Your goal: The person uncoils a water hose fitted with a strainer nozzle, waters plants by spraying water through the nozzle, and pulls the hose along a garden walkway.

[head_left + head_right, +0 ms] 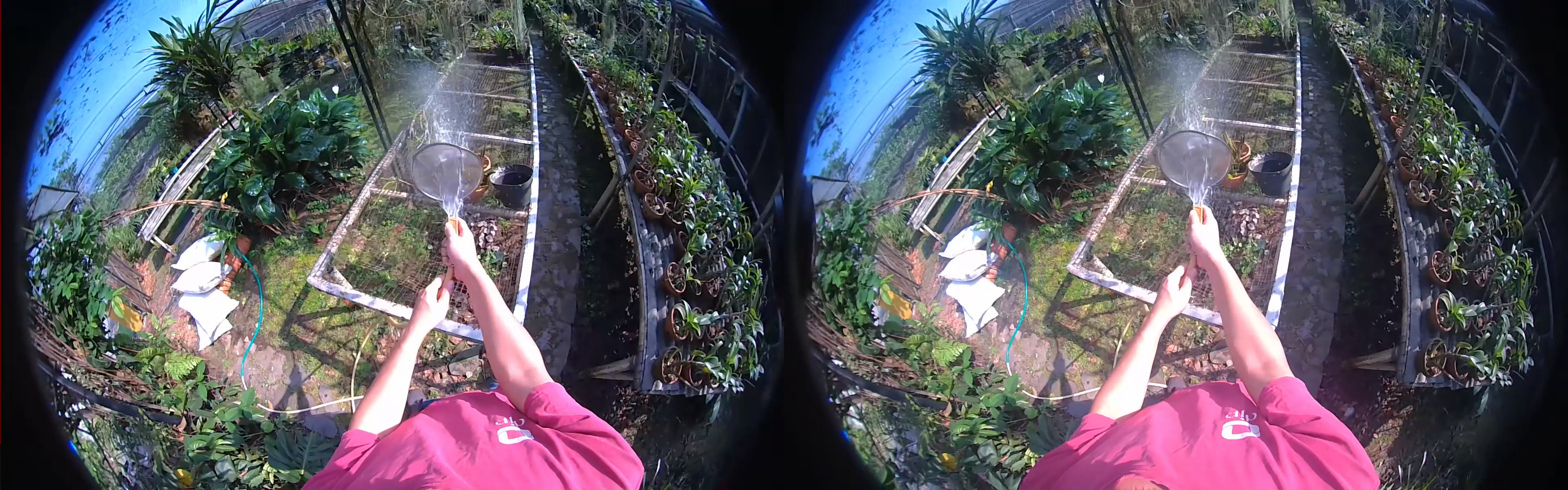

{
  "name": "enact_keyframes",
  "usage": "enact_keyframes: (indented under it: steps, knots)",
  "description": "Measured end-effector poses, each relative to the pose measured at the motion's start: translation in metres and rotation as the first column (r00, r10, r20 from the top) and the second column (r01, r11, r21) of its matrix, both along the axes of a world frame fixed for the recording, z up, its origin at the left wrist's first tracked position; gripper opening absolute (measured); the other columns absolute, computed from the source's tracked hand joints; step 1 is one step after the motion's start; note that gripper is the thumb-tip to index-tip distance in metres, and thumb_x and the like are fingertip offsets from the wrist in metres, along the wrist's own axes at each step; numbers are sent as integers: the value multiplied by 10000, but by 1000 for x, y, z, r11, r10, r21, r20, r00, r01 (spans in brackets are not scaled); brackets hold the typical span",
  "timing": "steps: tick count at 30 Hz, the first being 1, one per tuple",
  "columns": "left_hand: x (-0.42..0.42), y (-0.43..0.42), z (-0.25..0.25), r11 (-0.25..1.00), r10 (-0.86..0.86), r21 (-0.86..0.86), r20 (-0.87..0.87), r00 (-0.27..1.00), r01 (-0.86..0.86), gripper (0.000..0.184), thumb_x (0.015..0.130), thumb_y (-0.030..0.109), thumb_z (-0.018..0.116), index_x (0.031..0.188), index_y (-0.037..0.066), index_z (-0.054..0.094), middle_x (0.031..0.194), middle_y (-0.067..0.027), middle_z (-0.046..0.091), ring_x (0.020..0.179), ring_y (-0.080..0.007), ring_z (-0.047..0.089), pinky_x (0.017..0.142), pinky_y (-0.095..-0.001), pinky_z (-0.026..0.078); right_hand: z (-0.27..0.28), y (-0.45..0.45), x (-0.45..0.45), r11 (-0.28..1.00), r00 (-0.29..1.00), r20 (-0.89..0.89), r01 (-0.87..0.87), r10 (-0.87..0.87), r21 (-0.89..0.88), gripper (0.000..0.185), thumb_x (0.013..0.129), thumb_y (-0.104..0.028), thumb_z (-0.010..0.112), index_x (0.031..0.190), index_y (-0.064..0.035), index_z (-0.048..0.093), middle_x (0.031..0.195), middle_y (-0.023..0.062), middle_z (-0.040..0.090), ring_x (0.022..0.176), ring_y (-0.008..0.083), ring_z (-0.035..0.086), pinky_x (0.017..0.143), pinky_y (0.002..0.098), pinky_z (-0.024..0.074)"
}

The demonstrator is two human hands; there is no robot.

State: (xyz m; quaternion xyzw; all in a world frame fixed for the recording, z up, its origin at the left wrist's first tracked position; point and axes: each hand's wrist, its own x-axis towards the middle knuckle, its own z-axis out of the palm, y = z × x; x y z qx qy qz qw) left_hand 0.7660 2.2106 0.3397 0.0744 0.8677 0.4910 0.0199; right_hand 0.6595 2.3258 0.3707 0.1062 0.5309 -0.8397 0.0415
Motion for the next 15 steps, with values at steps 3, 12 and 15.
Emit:
enact_keyframes:
  steps: [3,12,15]
  knots:
    - [5,44,12,1000,-1,12,-13,1000,1,332,1027,314,491,1180,32,579,791,-208,632,679,-320,604,644,-439,464,3,41,2,999,1000,7,-29,29,-30,204,1026,-223,503,1223,-169,489,610,-33,421,435,72,384,371,246,321]
    - [16,92,29,1000,23,-11,-6,1000,-23,331,1025,322,505,1180,44,595,787,-183,630,699,-287,601,657,-414,471,19,88,13,998,1000,-17,-5,4,-67,226,1026,-223,499,1247,-179,478,596,-43,414,411,65,367,352,242,303]
    - [21,99,30,1000,12,30,-129,992,-8,319,1023,294,513,1172,30,611,736,-107,591,654,-175,532,615,-352,444,34,97,21,1000,999,-46,26,-26,-3,203,1028,-231,498,1225,-191,474,620,-43,414,432,62,377,367,233,308]
